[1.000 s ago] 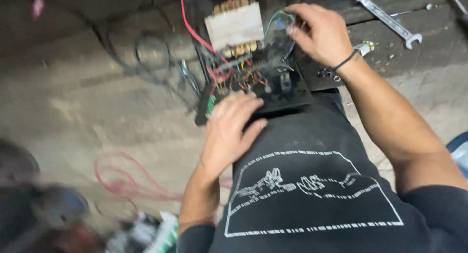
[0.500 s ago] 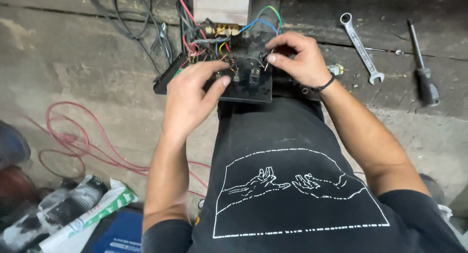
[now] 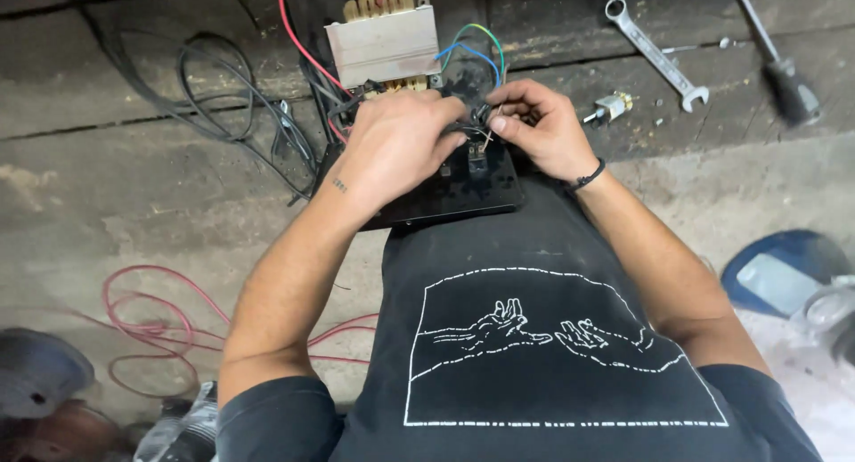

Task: Disconnecting electrical wires and removing components from an electronic control panel on a workbench.

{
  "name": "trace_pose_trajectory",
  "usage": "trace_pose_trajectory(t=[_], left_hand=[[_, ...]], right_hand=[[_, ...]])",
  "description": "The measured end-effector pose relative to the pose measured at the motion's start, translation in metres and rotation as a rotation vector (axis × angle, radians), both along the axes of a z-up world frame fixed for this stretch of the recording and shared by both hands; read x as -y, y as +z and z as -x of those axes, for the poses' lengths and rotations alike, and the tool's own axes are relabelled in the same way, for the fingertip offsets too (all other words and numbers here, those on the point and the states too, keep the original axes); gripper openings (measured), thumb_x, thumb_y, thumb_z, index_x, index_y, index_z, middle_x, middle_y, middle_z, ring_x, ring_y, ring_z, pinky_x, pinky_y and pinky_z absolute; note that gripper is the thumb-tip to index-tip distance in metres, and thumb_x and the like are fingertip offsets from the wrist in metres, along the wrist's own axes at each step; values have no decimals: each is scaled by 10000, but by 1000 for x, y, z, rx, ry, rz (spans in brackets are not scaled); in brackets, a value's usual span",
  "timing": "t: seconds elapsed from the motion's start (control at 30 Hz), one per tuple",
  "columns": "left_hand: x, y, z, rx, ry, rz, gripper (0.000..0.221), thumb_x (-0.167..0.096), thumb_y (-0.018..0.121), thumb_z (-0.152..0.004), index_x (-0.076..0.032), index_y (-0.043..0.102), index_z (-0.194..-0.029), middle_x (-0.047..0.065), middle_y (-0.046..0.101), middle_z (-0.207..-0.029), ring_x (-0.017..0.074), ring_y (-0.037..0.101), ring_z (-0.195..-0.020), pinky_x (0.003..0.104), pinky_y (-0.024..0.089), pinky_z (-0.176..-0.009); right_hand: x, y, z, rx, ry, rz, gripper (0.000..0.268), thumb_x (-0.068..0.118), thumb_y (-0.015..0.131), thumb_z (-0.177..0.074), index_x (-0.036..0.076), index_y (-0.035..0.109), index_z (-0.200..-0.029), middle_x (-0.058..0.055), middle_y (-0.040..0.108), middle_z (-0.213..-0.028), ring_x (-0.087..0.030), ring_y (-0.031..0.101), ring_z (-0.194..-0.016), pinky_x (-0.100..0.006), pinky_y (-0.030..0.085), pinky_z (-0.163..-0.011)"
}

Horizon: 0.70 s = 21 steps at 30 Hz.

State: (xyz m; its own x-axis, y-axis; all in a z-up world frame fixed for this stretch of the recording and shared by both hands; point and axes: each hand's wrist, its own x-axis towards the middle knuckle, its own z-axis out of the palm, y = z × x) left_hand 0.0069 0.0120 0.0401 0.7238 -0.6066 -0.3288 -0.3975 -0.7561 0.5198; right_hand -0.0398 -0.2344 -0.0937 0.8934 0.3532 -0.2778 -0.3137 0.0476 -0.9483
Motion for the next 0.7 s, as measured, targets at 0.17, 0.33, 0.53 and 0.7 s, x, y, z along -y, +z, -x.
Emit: trace_pose_trajectory(t=[0.17,0.33,0.53,0.7], left_hand=[[3,-20,5,-17,-49,29,183,-250,705,-912,-149,741,-1059,76,712,-823,359,733,-838,500,568,-722],[-1,-24,7,-2,-7,66,156,-200,698,-911,-144,750,-1046,72,703,-806,343,732,-800,473,571,-709],[-3,-32,9,18,29,111,157,-191,714,-903,-125,745,-1042,87,702,-795,354,732,-772,485,570,-688],[-7,-29,8,-22,63,152,174,-165,711,-904,-98,738,-1062,111,708,-813,380,728,-783,518,574,-683]], right_hand=[[-9,0,12,38,-64,47,360,126,781,-983,-21,650,-1285,-103,733,-1008,-91,685,-877,-262,567,-815],[-12,5,12,181,-103,122,319,107,779,-991,-37,670,-1253,-129,724,-991,-127,680,-853,-288,563,-772],[-13,11,8,306,-67,143,324,78,769,-999,-43,659,-1279,-142,726,-982,-170,693,-843,-320,556,-758],[-12,13,5,351,-29,150,335,77,779,-985,-47,661,-1272,-161,735,-978,-192,703,-847,-320,561,-746]])
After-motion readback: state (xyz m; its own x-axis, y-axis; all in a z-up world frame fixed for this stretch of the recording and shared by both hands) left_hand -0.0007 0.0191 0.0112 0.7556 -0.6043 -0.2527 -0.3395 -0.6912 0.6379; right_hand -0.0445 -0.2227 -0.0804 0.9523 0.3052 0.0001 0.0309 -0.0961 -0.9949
